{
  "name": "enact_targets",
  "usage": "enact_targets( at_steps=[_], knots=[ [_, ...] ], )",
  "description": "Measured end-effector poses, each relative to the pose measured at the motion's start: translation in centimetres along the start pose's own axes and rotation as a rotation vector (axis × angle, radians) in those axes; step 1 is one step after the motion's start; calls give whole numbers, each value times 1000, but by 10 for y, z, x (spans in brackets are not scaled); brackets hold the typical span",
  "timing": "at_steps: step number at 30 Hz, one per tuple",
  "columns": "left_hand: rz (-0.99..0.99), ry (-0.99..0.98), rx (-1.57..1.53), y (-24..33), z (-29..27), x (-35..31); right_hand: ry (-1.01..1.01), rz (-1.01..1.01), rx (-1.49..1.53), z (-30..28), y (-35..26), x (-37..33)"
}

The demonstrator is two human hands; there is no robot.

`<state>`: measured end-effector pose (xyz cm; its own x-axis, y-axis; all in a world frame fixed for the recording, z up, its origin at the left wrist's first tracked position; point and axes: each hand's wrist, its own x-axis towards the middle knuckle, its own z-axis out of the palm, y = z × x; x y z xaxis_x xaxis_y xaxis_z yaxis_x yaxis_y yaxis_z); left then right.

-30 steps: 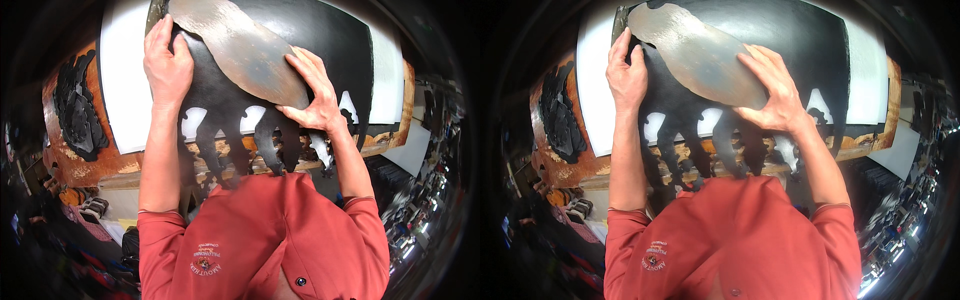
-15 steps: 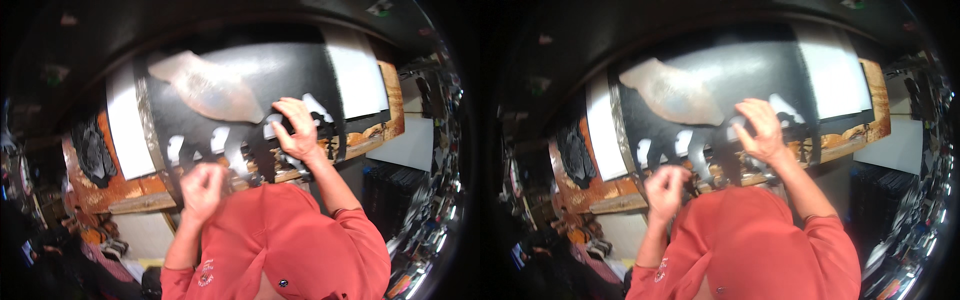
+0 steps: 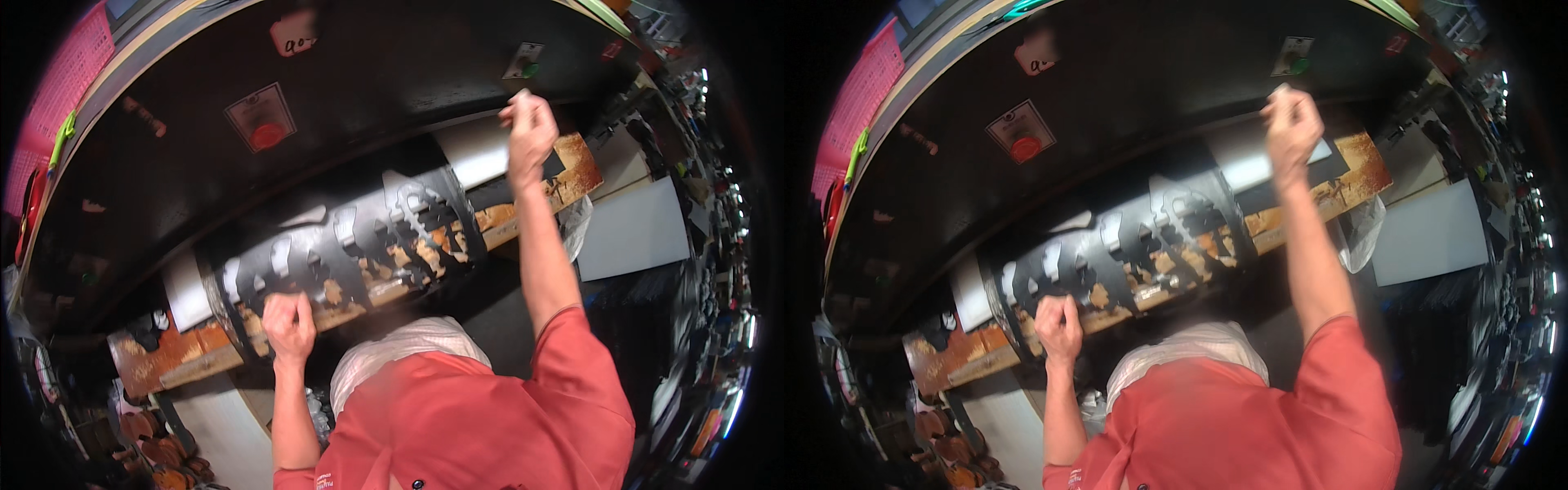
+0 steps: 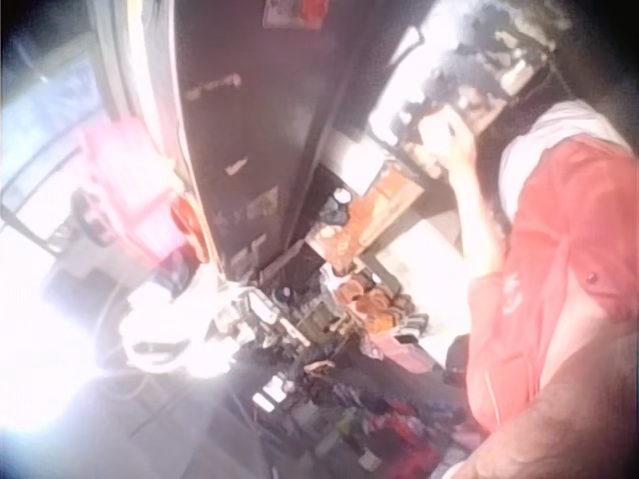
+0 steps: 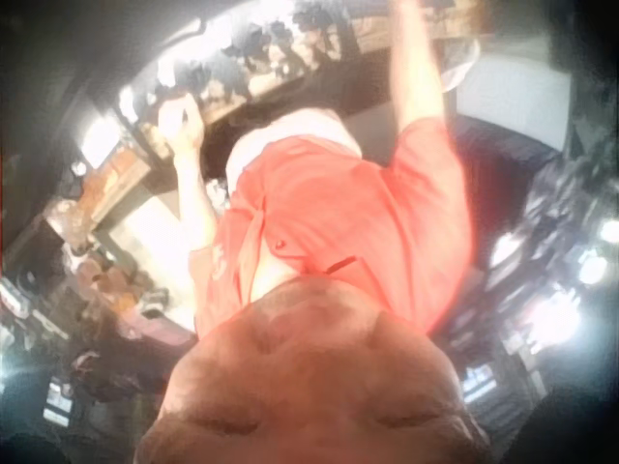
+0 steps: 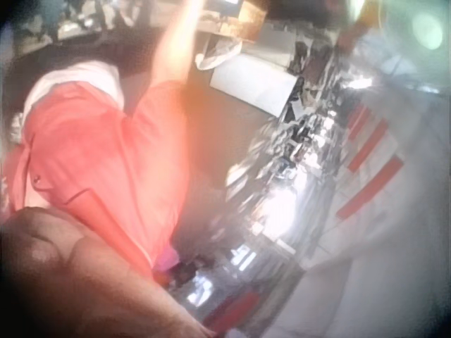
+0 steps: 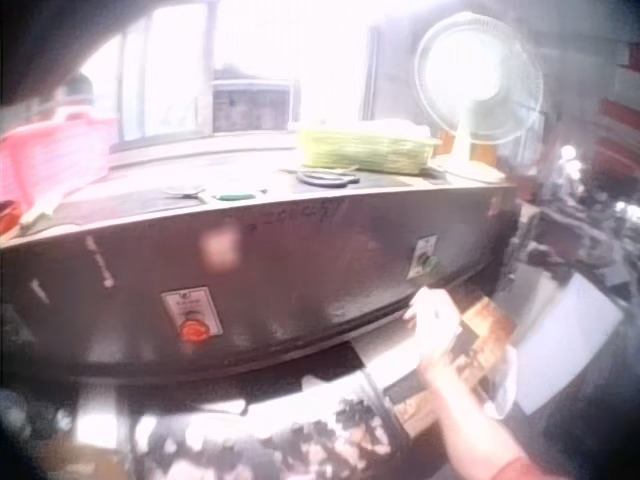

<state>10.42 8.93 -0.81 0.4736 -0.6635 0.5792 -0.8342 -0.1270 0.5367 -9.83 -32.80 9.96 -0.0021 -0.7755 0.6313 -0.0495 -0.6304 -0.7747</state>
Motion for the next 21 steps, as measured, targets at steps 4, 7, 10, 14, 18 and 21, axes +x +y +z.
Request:
enact_targets(
  at_steps=[4, 7, 10, 14, 18, 21],
  knots=[
    [-55, 2, 44, -8, 1, 2, -62, -57, -102, -23, 28, 59],
    [-137, 24, 16, -10, 4, 5, -237, 54, -8, -58, 39, 30],
    [-184, 2, 79, -8, 7, 7, -258, 150, -195, -90, 52, -42],
    [-168, -17, 136, -6, 9, 15, -340, -86, -505, -77, 77, -124],
    [-145, 19, 106, -6, 8, 15, -412, -53, -539, -71, 77, -132],
    [-164, -1, 161, -7, 7, 13, -445, -62, -551, -73, 69, -128]
  ],
)
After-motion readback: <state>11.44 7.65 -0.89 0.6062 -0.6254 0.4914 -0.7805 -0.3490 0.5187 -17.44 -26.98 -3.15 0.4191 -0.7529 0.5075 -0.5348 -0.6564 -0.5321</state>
